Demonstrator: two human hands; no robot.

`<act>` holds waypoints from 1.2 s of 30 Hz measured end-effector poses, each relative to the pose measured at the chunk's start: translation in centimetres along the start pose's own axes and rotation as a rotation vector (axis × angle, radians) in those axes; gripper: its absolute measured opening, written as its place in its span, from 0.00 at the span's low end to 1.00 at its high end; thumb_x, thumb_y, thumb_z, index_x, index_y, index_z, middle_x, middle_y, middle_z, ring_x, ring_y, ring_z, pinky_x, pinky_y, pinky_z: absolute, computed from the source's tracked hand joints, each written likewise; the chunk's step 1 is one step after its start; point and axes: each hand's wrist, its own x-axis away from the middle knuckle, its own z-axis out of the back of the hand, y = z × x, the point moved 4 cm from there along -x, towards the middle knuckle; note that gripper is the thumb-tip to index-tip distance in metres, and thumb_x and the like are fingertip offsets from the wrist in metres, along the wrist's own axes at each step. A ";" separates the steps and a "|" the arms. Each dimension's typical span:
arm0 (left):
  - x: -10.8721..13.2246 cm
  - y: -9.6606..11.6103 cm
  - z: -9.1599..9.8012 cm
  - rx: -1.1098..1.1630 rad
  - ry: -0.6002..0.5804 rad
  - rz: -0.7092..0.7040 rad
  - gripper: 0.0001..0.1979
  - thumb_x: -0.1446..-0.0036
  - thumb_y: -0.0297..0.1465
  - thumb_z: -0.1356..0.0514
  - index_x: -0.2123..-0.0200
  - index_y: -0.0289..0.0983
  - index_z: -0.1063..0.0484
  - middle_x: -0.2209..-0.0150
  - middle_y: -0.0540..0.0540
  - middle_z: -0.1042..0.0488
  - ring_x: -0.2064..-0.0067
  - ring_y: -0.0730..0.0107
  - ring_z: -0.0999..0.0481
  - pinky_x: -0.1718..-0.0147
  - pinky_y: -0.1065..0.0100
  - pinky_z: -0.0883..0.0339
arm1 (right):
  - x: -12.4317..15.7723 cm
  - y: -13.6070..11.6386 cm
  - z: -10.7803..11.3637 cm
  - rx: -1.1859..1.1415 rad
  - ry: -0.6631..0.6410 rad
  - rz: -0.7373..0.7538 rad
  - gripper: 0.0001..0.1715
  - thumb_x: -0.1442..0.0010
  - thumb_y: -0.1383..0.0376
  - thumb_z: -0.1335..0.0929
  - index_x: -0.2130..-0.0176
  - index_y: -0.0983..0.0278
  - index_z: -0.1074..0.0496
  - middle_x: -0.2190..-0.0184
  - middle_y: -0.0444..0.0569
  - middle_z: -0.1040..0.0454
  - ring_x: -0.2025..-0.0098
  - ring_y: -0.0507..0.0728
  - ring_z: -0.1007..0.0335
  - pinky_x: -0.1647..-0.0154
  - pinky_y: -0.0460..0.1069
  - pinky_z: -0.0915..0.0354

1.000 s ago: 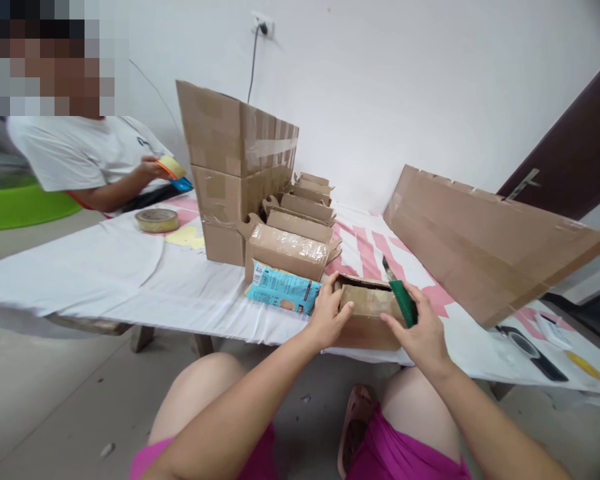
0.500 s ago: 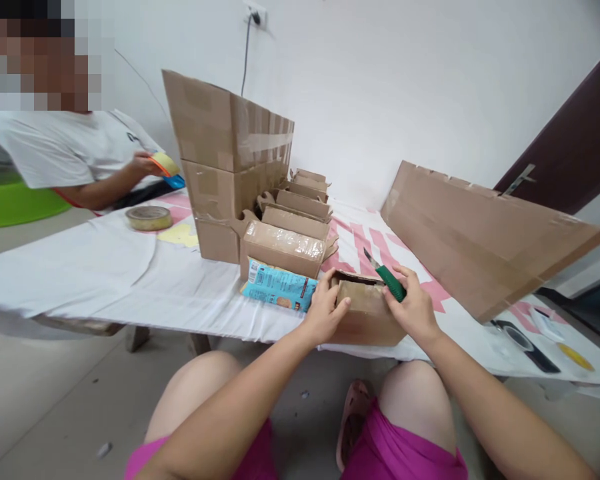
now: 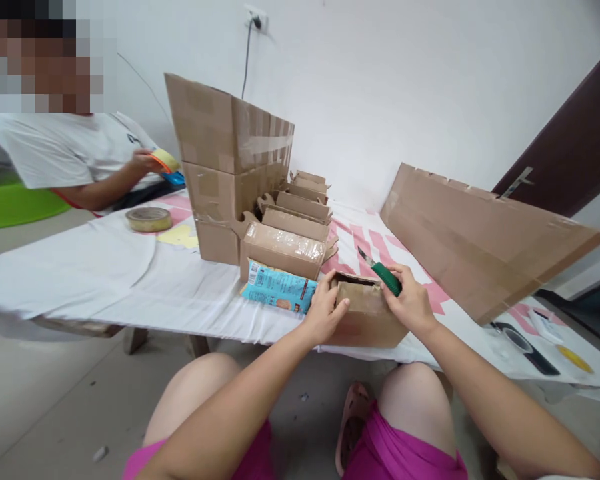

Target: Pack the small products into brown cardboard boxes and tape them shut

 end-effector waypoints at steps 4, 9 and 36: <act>0.0 0.0 0.0 0.001 0.003 -0.007 0.20 0.41 0.37 0.48 0.49 0.33 0.33 0.35 0.34 0.52 0.34 0.52 0.52 0.37 0.49 0.55 | -0.5 0.0 0.2 0.028 -0.009 -0.002 0.21 0.44 0.63 0.35 0.50 0.60 0.37 0.59 0.49 0.24 0.58 0.60 0.25 0.60 0.54 0.31; 0.1 0.2 0.0 0.005 0.001 -0.018 0.19 0.41 0.38 0.48 0.50 0.33 0.31 0.35 0.34 0.52 0.34 0.51 0.51 0.38 0.48 0.53 | -1.7 1.5 1.3 0.006 0.095 -0.095 0.22 0.45 0.62 0.34 0.50 0.61 0.37 0.57 0.51 0.25 0.58 0.60 0.26 0.58 0.55 0.32; -0.3 -0.1 -0.4 -0.014 0.029 -0.069 0.20 0.39 0.39 0.51 0.50 0.33 0.32 0.38 0.37 0.49 0.34 0.54 0.51 0.36 0.52 0.56 | 18.7 22.2 6.8 0.234 -0.061 -0.679 0.16 0.50 0.60 0.34 0.59 0.59 0.32 0.67 0.47 0.23 0.65 0.59 0.26 0.64 0.52 0.34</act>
